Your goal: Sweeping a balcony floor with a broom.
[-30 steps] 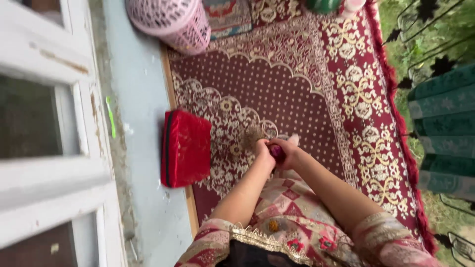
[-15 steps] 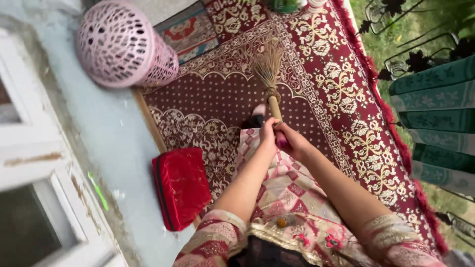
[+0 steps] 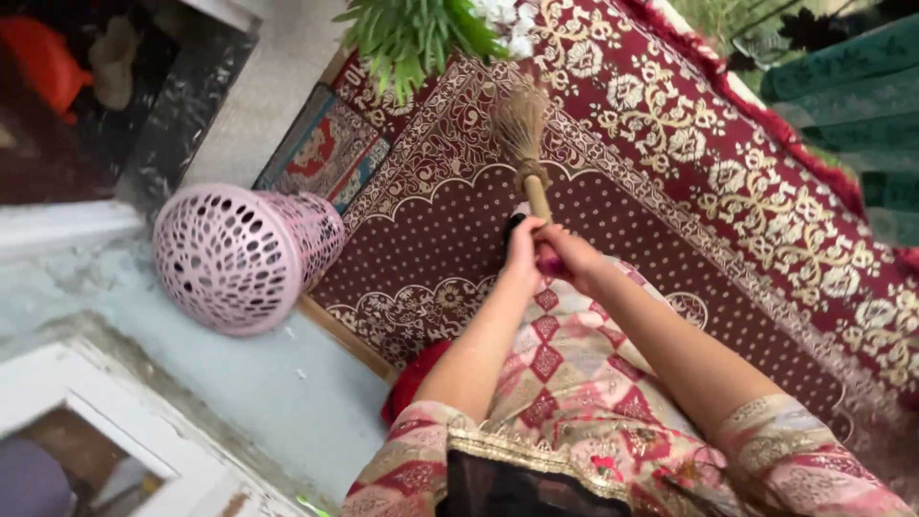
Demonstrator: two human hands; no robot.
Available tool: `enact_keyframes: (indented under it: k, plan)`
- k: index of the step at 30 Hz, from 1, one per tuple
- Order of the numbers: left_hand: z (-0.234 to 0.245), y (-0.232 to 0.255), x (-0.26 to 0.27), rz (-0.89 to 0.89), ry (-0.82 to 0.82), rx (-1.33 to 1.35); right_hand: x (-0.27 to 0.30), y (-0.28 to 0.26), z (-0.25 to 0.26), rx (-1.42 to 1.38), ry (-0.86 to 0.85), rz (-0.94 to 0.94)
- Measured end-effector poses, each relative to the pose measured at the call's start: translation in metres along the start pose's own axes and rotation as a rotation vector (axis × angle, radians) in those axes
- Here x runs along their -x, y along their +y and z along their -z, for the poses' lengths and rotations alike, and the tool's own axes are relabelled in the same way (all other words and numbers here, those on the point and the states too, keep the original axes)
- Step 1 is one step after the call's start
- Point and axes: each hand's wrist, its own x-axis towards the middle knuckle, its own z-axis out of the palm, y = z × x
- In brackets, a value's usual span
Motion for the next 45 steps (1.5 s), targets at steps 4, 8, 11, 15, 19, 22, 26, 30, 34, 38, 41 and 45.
enact_keyframes:
  k: [4, 8, 11, 15, 19, 22, 26, 30, 34, 38, 41, 45]
  plan:
    - [0.031, 0.029, 0.023, 0.176, -0.069, -0.037, -0.014, 0.041, -0.022, 0.027, -0.119, 0.03]
    - [0.046, 0.039, 0.042, 0.2, 0.117, -0.166, 0.007, 0.045, -0.063, 0.099, -0.021, -0.005]
    - [0.061, 0.045, 0.035, 0.188, 0.174, -0.169, 0.0, 0.038, -0.074, 0.259, -0.048, 0.006]
    - [0.068, 0.057, 0.021, 0.187, 0.233, -0.183, -0.024, 0.024, -0.066, 0.238, -0.241, -0.06]
    - [0.051, 0.03, -0.035, 0.178, 0.183, -0.194, -0.03, -0.007, -0.011, 0.313, -0.299, -0.083]
    - [0.012, -0.055, -0.097, 0.213, 0.232, -0.322, -0.026, -0.005, 0.085, 0.002, -0.33, -0.072]
    - [-0.058, -0.231, -0.133, 0.235, 0.199, -0.71, 0.046, 0.039, 0.223, -0.538, 0.082, -0.01]
    - [-0.088, -0.399, -0.148, 0.677, -0.191, -1.406, 0.089, 0.13, 0.302, -0.978, 0.51, 0.177]
    - [-0.043, -0.362, -0.12, 0.946, -0.501, -1.111, 0.103, 0.134, 0.264, -0.831, 0.692, 0.083]
    - [-0.038, -0.228, -0.024, 0.663, -0.147, -1.003, 0.129, 0.111, 0.157, -0.766, 0.477, -0.026]
    - [-0.024, -0.167, 0.03, 0.461, 0.107, -0.899, 0.122, 0.119, 0.116, -0.674, 0.195, -0.094]
    - [-0.028, -0.119, 0.014, 0.145, 0.309, -0.658, 0.06, 0.091, 0.12, -0.265, -0.063, -0.013]
